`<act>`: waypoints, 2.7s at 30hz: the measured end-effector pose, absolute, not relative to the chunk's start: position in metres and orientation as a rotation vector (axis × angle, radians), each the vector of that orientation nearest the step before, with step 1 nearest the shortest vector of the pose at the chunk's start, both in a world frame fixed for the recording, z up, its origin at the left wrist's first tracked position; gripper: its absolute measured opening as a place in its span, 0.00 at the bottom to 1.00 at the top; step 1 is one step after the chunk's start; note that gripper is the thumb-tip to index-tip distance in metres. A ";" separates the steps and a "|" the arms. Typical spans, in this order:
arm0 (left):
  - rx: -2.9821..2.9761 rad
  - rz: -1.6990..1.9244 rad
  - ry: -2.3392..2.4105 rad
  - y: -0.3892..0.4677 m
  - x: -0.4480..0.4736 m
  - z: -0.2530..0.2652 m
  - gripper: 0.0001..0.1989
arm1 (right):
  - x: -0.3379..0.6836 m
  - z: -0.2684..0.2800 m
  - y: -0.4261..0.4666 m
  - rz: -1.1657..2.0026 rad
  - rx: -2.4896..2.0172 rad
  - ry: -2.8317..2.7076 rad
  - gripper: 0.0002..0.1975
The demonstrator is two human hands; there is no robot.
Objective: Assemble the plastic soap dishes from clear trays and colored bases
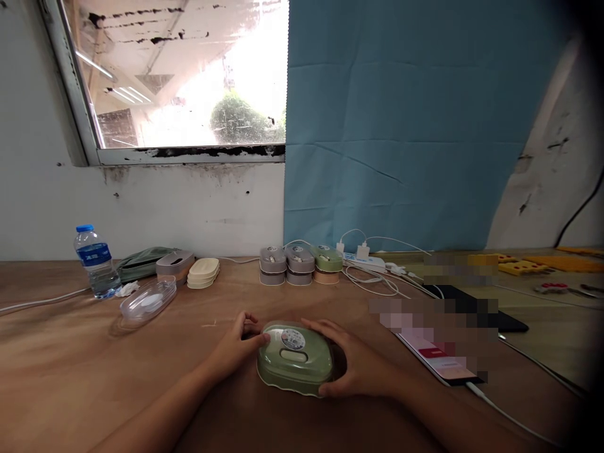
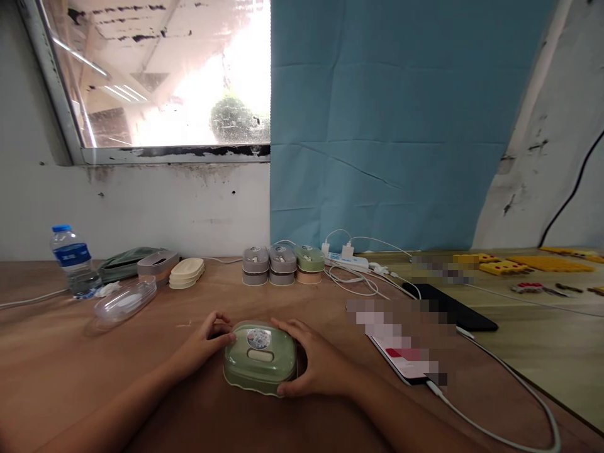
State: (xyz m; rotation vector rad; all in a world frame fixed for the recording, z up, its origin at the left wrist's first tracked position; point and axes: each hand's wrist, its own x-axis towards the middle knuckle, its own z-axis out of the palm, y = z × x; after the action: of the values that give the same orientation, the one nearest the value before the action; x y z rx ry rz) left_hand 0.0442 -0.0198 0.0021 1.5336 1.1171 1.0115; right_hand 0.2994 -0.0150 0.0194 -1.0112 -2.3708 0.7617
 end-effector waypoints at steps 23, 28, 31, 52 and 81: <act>1.995 1.383 1.640 0.008 -0.018 0.012 0.08 | 0.299 0.035 -0.027 0.545 -0.653 -2.608 0.33; 1.929 1.473 1.960 0.027 -0.062 0.001 0.05 | 0.264 0.020 -0.027 0.326 -0.756 -2.593 0.34; 1.817 1.513 2.055 0.033 -0.071 -0.005 0.05 | 0.224 0.010 -0.016 0.171 -0.823 -2.548 0.35; 1.934 1.305 2.507 0.045 -0.073 -0.019 0.05 | 0.097 0.001 0.125 0.005 -1.293 -2.378 0.21; 2.861 1.093 2.161 0.093 -0.075 -0.007 0.11 | 0.258 0.005 -0.004 0.395 -0.976 -2.228 0.12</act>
State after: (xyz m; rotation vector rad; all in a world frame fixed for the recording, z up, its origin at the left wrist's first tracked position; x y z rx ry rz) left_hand -0.0752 0.0934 -0.0070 2.8612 2.1611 1.0929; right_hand 0.2584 -0.0042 0.0050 -0.9761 -2.2276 0.3946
